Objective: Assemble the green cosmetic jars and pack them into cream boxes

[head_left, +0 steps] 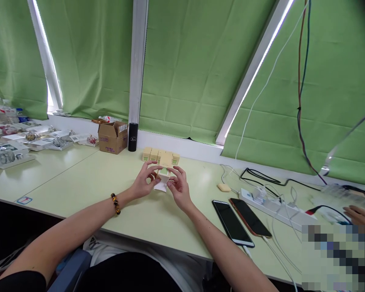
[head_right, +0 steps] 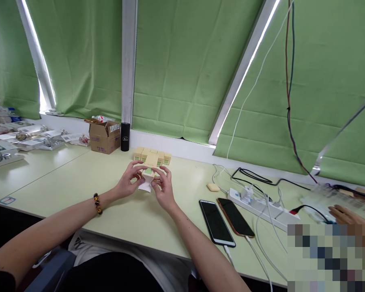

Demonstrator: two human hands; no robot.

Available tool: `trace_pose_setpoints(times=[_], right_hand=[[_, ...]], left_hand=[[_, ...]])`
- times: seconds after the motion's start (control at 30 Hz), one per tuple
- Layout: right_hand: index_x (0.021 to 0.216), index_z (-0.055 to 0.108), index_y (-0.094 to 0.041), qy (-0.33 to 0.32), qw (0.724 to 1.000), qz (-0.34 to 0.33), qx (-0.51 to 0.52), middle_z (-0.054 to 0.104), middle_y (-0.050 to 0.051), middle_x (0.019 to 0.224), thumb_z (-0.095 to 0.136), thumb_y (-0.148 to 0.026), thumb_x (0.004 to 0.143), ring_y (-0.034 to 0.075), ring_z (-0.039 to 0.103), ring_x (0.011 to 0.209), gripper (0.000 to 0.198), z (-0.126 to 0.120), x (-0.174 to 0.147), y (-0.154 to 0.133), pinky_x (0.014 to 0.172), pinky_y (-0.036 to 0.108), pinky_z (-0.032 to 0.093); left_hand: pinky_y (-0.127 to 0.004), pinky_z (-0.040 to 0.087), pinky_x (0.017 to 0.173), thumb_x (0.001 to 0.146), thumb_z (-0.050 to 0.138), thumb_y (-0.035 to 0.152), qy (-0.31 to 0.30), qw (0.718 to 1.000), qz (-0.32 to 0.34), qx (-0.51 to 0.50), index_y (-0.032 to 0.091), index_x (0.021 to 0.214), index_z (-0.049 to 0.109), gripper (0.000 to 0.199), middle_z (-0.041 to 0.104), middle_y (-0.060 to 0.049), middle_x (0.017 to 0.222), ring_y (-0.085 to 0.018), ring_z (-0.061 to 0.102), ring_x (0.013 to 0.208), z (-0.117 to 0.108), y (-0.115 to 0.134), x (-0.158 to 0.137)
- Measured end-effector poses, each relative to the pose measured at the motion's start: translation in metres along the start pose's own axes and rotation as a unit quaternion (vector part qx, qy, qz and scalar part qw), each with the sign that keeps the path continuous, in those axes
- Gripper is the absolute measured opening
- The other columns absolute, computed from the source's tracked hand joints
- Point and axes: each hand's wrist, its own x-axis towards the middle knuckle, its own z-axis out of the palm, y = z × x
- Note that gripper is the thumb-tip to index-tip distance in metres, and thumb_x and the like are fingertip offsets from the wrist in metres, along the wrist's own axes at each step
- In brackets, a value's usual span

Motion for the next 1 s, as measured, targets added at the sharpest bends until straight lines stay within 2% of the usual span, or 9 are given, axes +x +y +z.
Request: trace_pose_setpoints(times=[0.13,0.37,1.0], right_hand=[[0.134,0.060,-0.036,0.004,1.000,0.017,0.017,0.035,0.010,0.148,0.066,-0.041,0.096,0.013,0.068,0.084,0.040,0.0009,0.0013,0.0028,0.082,0.039,0.063],[0.130,0.063,-0.035,0.020,0.999,0.042,0.017,0.038,0.011,0.146,0.066,-0.042,0.095,0.013,0.069,0.080,0.035,0.0034,0.0023,0.0056,0.077,0.039,0.065],[0.128,0.063,-0.032,0.033,0.998,0.039,-0.023,0.044,0.011,0.141,0.061,-0.038,0.097,0.009,0.062,0.069,0.032,0.0040,0.0030,0.0081,0.069,0.035,0.063]], left_hand=[[-0.036,0.062,0.083,0.097,0.062,0.026,0.008,1.000,0.004,-0.008,0.027,0.132,0.063,0.035,0.041,-0.013,0.144,-0.008,0.066,0.078,0.0012,-0.0025,0.0006],[-0.035,0.063,0.077,0.099,0.059,0.027,0.015,1.000,0.006,0.011,0.025,0.129,0.064,0.031,0.042,-0.014,0.139,-0.008,0.065,0.074,0.0028,-0.0024,-0.0005],[-0.033,0.063,0.075,0.099,0.058,0.028,-0.001,1.000,0.001,0.030,0.026,0.131,0.063,0.032,0.043,-0.012,0.135,-0.008,0.065,0.075,0.0047,-0.0063,-0.0020]])
